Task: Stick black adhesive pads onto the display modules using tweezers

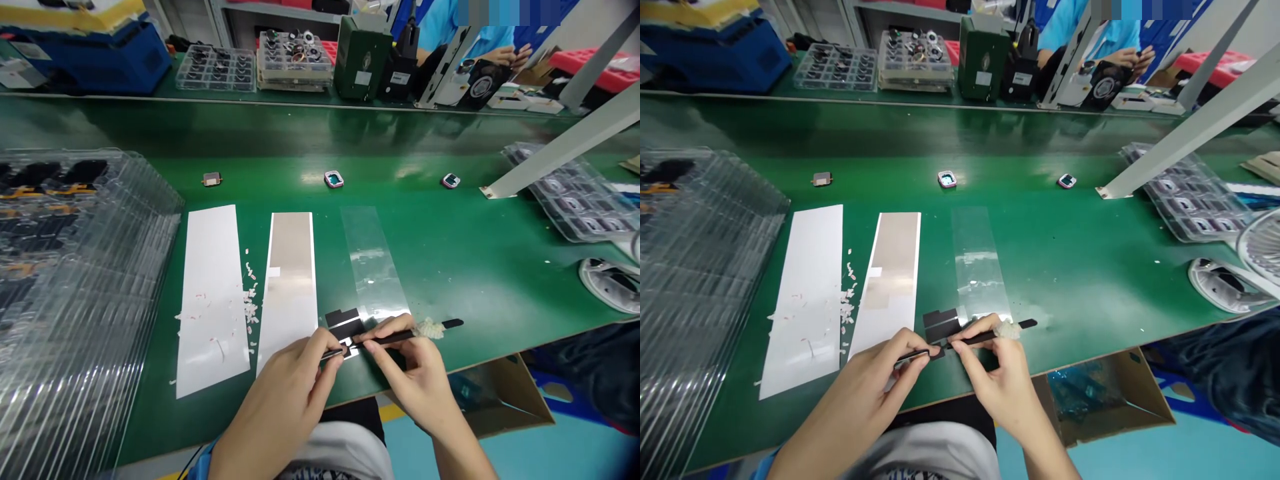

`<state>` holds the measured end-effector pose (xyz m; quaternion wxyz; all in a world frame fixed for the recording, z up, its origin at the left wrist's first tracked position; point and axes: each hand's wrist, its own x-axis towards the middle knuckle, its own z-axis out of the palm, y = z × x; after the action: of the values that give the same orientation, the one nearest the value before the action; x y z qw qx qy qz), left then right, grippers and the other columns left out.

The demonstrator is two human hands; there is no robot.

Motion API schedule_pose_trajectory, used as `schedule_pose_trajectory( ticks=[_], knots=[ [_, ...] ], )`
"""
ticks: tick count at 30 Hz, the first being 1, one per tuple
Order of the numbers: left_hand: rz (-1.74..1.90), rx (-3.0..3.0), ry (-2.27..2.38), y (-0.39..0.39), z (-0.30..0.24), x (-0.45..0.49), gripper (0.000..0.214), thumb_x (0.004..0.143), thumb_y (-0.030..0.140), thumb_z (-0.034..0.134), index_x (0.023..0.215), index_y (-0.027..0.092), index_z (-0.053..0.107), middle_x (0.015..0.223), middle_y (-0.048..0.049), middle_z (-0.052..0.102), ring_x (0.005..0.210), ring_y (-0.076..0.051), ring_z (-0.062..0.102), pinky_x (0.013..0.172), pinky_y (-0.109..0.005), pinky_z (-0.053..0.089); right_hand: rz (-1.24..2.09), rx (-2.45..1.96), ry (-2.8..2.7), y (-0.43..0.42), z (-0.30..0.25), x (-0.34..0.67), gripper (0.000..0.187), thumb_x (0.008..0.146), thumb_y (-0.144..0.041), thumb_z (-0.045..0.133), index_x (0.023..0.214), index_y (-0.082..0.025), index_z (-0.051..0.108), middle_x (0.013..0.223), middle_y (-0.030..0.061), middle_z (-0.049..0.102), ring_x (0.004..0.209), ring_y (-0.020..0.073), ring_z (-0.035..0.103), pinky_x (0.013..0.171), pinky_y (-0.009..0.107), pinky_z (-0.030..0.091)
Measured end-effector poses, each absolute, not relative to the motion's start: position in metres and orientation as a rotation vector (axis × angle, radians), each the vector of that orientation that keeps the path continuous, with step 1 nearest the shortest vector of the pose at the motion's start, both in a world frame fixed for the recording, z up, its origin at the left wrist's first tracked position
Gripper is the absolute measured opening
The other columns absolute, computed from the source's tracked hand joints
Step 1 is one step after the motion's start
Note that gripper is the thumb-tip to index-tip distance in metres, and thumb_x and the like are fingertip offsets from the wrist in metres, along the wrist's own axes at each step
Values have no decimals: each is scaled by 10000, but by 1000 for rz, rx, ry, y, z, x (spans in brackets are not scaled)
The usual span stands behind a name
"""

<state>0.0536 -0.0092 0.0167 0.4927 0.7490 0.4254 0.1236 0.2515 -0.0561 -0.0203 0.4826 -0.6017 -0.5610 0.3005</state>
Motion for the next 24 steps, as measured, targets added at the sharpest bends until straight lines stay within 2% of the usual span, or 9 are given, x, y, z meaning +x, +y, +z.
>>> schedule_pose_trajectory(
  ticks=[11,16,21,24],
  knots=[
    [280,1876,1062,-9,17,55,163,1052,316,345,975,258,476,867,-12,675,709,-214,659,612,-285,451,722,-1446,-1353,-53,-18,251,56,896,-195,684,842,-184,687,839,58,703,765,189,750,621,279,649],
    [293,1882,1082,-9,15,57,107,1024,255,397,982,257,495,876,-7,685,703,-204,659,606,-276,457,741,-1410,-1294,-55,-22,248,63,885,-176,693,855,-196,641,844,38,690,764,179,749,642,270,650],
    [333,1886,1129,-7,10,59,109,986,223,481,966,263,580,805,20,672,640,-176,637,581,-260,464,874,-1341,-1022,-52,-18,247,106,884,-225,707,901,-204,604,861,5,635,733,176,768,682,280,667],
    [429,1832,1130,-6,7,58,163,985,255,517,1055,276,663,834,3,717,678,-181,675,621,-262,516,838,-1298,-910,-50,-10,247,126,867,-227,730,868,-204,606,819,-8,627,701,182,769,657,285,674]
  ],
)
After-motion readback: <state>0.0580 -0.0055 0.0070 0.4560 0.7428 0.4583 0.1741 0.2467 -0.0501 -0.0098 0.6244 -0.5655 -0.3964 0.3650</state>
